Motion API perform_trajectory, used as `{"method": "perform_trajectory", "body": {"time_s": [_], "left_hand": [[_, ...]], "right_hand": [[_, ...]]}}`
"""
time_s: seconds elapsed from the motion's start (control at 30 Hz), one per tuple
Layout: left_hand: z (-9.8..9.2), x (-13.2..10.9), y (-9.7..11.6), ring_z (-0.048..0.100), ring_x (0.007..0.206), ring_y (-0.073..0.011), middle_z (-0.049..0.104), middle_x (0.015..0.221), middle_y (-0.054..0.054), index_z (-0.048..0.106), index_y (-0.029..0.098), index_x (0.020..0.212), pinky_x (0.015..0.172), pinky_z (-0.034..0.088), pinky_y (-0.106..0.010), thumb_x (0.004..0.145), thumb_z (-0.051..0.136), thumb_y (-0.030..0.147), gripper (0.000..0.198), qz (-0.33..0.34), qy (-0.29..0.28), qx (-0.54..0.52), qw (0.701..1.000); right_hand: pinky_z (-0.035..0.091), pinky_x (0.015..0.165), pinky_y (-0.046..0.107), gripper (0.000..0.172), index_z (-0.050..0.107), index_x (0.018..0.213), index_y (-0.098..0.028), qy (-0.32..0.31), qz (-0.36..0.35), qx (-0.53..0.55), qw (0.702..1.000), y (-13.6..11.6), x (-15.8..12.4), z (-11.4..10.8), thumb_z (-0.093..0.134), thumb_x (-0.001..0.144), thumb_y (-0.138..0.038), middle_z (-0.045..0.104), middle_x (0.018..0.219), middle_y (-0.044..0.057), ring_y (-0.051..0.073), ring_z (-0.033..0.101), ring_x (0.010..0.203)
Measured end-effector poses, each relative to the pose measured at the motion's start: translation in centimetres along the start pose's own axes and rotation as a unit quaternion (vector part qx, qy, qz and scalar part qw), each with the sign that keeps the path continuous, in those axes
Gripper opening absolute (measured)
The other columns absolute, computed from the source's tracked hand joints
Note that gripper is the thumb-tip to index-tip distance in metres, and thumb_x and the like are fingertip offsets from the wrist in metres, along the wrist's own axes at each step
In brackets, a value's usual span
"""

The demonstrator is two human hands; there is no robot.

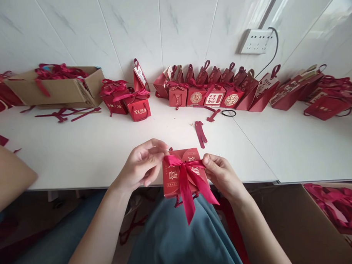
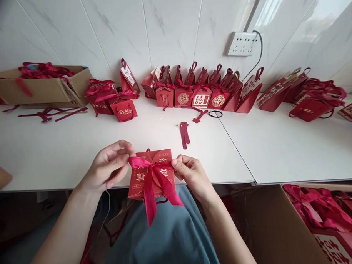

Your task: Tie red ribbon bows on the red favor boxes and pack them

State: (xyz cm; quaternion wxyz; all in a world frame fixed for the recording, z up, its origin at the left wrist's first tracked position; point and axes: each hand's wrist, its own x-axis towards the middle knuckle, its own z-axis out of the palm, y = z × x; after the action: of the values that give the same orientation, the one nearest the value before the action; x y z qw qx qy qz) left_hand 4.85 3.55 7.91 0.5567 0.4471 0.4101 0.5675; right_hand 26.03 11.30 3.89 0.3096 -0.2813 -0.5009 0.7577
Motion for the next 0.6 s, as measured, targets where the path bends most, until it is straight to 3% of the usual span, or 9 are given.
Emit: {"method": "perform_trajectory", "body": {"time_s": [0.1,0.2,0.33,0.47,0.6], "left_hand": [[-0.2,-0.3,-0.4,0.036,0.028,0.0025,0.055,0.077,0.003,0.061,0.019,0.087,0.028,0.016,-0.013,0.079,0.065,0.036,0.019,-0.021,0.01,-0.028,0.999],[-0.1,-1.0,-0.7,0.038,0.032,0.0029,0.053,0.081,0.003,0.06,0.019,0.086,0.03,0.019,-0.014,0.077,0.066,0.043,0.027,-0.021,0.043,0.021,0.999],[0.6,-2.0,-1.1,0.039,0.037,0.0016,0.051,0.073,0.005,0.058,0.019,0.081,0.034,0.026,-0.013,0.08,0.064,0.032,0.014,-0.02,0.115,0.132,0.984],[1.7,-2.7,-1.7,0.037,0.04,-0.0022,0.044,0.059,0.007,0.057,0.02,0.079,0.036,0.028,-0.013,0.082,0.059,0.027,0.009,0.019,0.164,0.163,0.973],[3.0,-2.6,-2.1,0.04,0.045,-0.0038,0.049,0.062,0.005,0.056,0.02,0.076,0.041,0.033,-0.015,0.083,0.058,0.028,0.012,0.07,0.23,0.207,0.948]], "right_hand": [[0.025,0.052,0.022,0.047,0.039,0.059,-0.019,0.0,0.004,-0.009,1.0,-0.1,0.0,0.1,0.068,0.074,-0.053,0.033,0.054,-0.006,0.008,0.028,0.051],[0.026,0.051,0.023,0.046,0.039,0.06,-0.019,-0.005,0.015,-0.031,0.999,-0.1,-0.1,0.1,0.064,0.077,-0.054,0.034,0.055,-0.006,0.008,0.029,0.051],[0.025,0.051,0.023,0.044,0.039,0.06,-0.019,-0.016,0.017,-0.067,0.998,-0.3,0.2,-0.1,0.06,0.082,-0.051,0.035,0.056,-0.005,0.009,0.03,0.052],[0.024,0.051,0.023,0.043,0.039,0.06,-0.019,-0.022,0.003,-0.099,0.995,-0.5,0.4,-0.1,0.057,0.085,-0.049,0.035,0.056,-0.005,0.008,0.028,0.051],[0.026,0.052,0.024,0.043,0.04,0.06,-0.019,-0.022,-0.007,-0.128,0.991,-0.7,0.0,-0.2,0.053,0.087,-0.05,0.035,0.056,-0.005,0.009,0.028,0.051]]}}
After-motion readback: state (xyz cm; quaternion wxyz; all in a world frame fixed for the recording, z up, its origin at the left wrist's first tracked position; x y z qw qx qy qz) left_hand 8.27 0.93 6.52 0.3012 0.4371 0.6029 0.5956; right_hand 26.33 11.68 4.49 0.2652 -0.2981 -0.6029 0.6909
